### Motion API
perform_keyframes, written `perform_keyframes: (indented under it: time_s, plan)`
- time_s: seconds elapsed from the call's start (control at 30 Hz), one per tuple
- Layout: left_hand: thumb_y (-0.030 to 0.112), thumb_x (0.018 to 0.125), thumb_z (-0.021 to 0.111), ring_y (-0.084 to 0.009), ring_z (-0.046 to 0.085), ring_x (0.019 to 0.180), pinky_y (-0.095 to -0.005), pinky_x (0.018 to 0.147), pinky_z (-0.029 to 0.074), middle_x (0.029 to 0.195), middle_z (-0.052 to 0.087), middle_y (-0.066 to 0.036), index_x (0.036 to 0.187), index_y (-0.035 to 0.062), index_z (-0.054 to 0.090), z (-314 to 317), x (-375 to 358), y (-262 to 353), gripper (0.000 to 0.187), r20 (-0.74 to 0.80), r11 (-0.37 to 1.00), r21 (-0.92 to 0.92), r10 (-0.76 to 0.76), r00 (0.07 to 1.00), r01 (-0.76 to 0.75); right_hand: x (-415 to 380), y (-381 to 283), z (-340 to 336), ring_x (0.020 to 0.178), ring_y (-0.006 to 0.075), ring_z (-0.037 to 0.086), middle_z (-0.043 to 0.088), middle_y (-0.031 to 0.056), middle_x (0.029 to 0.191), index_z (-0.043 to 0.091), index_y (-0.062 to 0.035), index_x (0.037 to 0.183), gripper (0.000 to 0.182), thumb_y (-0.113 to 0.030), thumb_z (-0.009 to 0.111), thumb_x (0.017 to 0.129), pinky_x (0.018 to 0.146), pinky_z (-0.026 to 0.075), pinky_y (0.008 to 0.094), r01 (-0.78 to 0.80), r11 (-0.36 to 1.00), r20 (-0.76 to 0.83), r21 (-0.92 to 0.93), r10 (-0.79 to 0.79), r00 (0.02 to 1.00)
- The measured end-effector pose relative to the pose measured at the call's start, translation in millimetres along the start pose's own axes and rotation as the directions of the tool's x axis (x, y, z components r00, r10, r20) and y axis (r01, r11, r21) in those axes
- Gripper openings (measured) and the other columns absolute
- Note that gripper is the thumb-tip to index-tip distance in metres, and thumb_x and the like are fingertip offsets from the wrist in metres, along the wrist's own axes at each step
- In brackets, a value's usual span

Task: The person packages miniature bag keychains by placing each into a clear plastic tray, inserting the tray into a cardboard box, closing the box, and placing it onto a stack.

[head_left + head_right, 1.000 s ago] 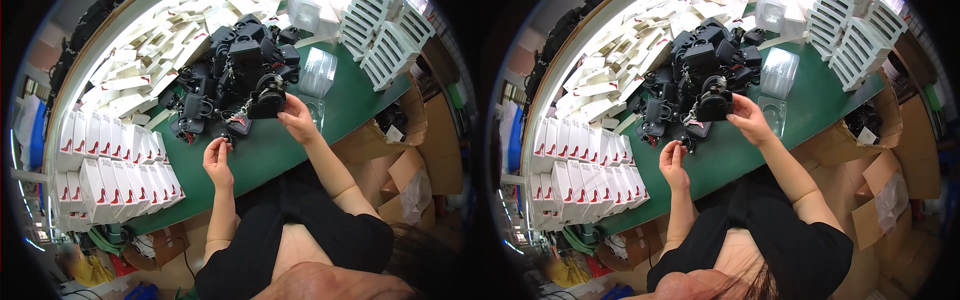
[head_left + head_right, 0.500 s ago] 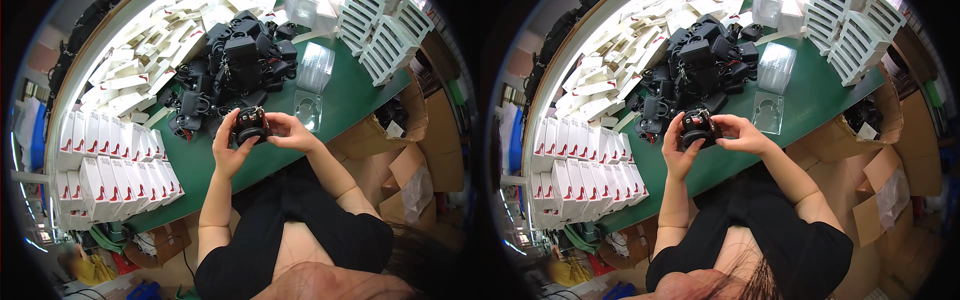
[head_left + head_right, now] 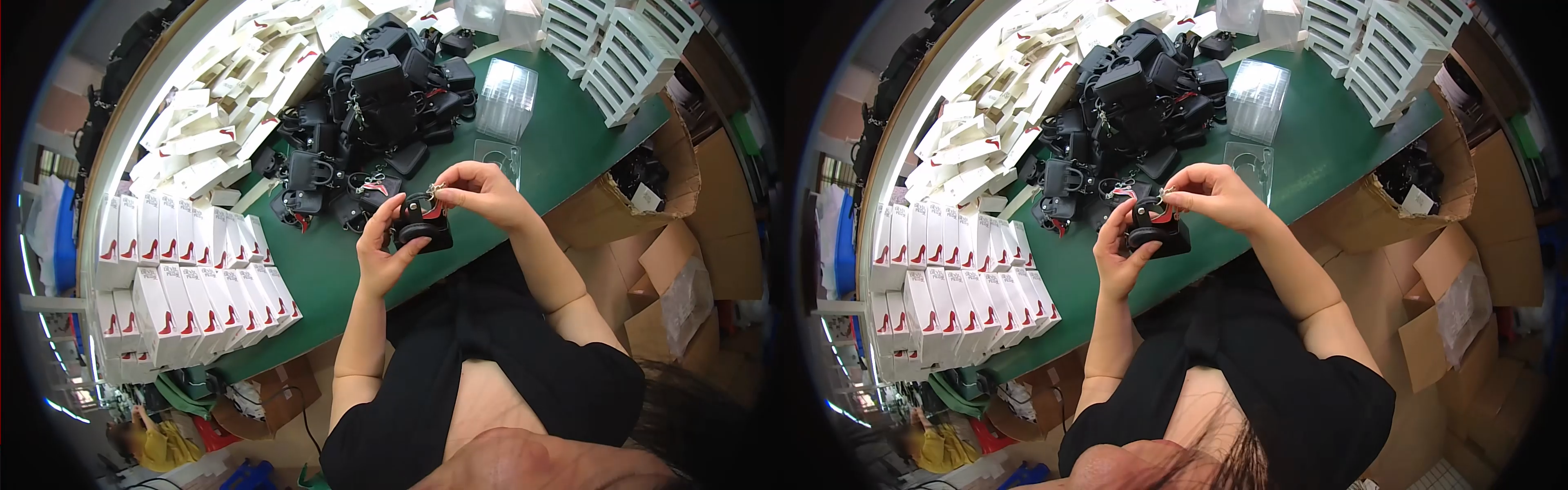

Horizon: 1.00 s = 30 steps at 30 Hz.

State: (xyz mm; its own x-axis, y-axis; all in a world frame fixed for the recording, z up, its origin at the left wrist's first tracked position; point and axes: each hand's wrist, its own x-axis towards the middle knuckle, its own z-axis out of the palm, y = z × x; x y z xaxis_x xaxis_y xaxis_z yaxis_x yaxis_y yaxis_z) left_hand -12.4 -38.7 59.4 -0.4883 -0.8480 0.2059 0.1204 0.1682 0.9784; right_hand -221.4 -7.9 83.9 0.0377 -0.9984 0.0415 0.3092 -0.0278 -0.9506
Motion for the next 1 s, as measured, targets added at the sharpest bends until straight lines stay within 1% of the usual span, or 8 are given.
perform_keyframes:
  time_s: [0.17, 0.37, 0.43, 0.5, 0.57, 0.7, 0.83, 1.0]
  plan:
    - [-0.004, 0.066, 0.077, -0.0178, 0.062, 0.094, -0.0254, 0.085, 0.048, 0.107, 0.064, -0.011, 0.13, 0.0005, 0.049, 9, 3, -1, 0.07, -0.016, 0.987, -0.153, -0.056, 0.998, 0.053, 4, 0, -7, 0.077, 0.0111, 0.06, 0.065, 0.0065, 0.088, 0.063, 0.001, 0.098, 0.015, -0.003, 0.065, 0.084, 0.073, 0.048, 0.0192, -0.034, 0.999, -0.022, 0.028, 0.035, 0.999]
    - [-0.004, 0.068, 0.076, -0.0176, 0.061, 0.095, -0.0253, 0.084, 0.048, 0.109, 0.063, -0.012, 0.131, 0.0002, 0.047, 10, 4, -10, 0.069, -0.053, 0.992, -0.12, 0.021, 0.998, -0.027, 8, 3, -9, 0.084, 0.0124, 0.059, 0.062, 0.0073, 0.093, 0.063, 0.0, 0.1, 0.017, -0.004, 0.064, 0.084, 0.074, 0.047, 0.0201, 0.075, 0.997, -0.184, -0.03, -0.079, 0.98]
    - [-0.004, 0.07, 0.074, -0.0187, 0.061, 0.096, -0.026, 0.085, 0.048, 0.111, 0.062, -0.013, 0.132, -0.0001, 0.046, 12, 5, -7, 0.069, -0.144, 0.999, -0.028, 0.023, 0.989, -0.027, 6, 13, -8, 0.087, 0.0134, 0.058, 0.061, 0.0075, 0.096, 0.062, -0.0008, 0.101, 0.018, -0.005, 0.064, 0.084, 0.075, 0.047, 0.0212, 0.219, 0.917, -0.214, -0.334, -0.3, 0.93]
    - [-0.003, 0.071, 0.073, -0.0197, 0.061, 0.097, -0.0268, 0.086, 0.048, 0.113, 0.061, -0.013, 0.134, -0.0005, 0.044, 14, 5, -6, 0.069, -0.236, 0.998, 0.065, 0.032, 0.971, -0.017, 2, 20, -3, 0.09, 0.0144, 0.056, 0.059, 0.0077, 0.099, 0.062, -0.0016, 0.102, 0.019, -0.006, 0.064, 0.084, 0.075, 0.047, 0.0223, 0.314, 0.731, -0.171, -0.606, -0.506, 0.845]
    - [-0.003, 0.073, 0.071, -0.0206, 0.06, 0.099, -0.0279, 0.087, 0.048, 0.117, 0.058, -0.014, 0.134, -0.0002, 0.043, 21, 5, -8, 0.068, -0.281, 0.994, 0.107, 0.057, 0.958, -0.028, -10, 22, 13, 0.092, 0.0158, 0.055, 0.057, 0.0073, 0.101, 0.061, -0.0026, 0.105, 0.023, -0.008, 0.064, 0.083, 0.074, 0.048, 0.0248, 0.232, 0.821, -0.114, -0.522, -0.336, 0.935]
    - [-0.003, 0.078, 0.065, -0.0232, 0.057, 0.105, -0.0313, 0.091, 0.046, 0.127, 0.051, -0.017, 0.137, 0.0005, 0.04, 45, 4, -16, 0.064, -0.389, 0.97, 0.234, 0.154, 0.908, -0.065, -14, 45, 42, 0.082, 0.0165, 0.056, 0.059, 0.0065, 0.096, 0.061, -0.0021, 0.105, 0.027, -0.012, 0.068, 0.081, 0.07, 0.049, 0.0261, 0.228, 0.822, -0.191, -0.521, -0.373, 0.908]
    - [-0.003, 0.082, 0.062, -0.0251, 0.05, 0.115, -0.0353, 0.096, 0.044, 0.132, 0.045, -0.018, 0.139, 0.0019, 0.037, 59, -7, -36, 0.063, -0.263, 0.974, -0.039, 0.207, 0.942, -0.225, -7, 55, 35, 0.086, 0.0173, 0.057, 0.059, 0.0083, 0.101, 0.06, -0.0023, 0.111, 0.035, -0.012, 0.069, 0.079, 0.071, 0.049, 0.0261, 0.207, 0.809, -0.206, -0.55, -0.372, 0.905]
    - [-0.005, 0.083, 0.06, -0.0241, 0.045, 0.12, -0.0358, 0.098, 0.043, 0.132, 0.042, -0.017, 0.133, -0.0001, 0.042, 46, -8, -27, 0.054, -0.155, 0.98, 0.015, 0.196, 0.968, -0.196, -7, 51, 15, 0.095, 0.017, 0.059, 0.062, 0.009, 0.108, 0.055, -0.0024, 0.122, 0.049, -0.003, 0.067, 0.075, 0.08, 0.048, 0.0261, 0.188, 0.661, -0.12, -0.726, -0.392, 0.912]
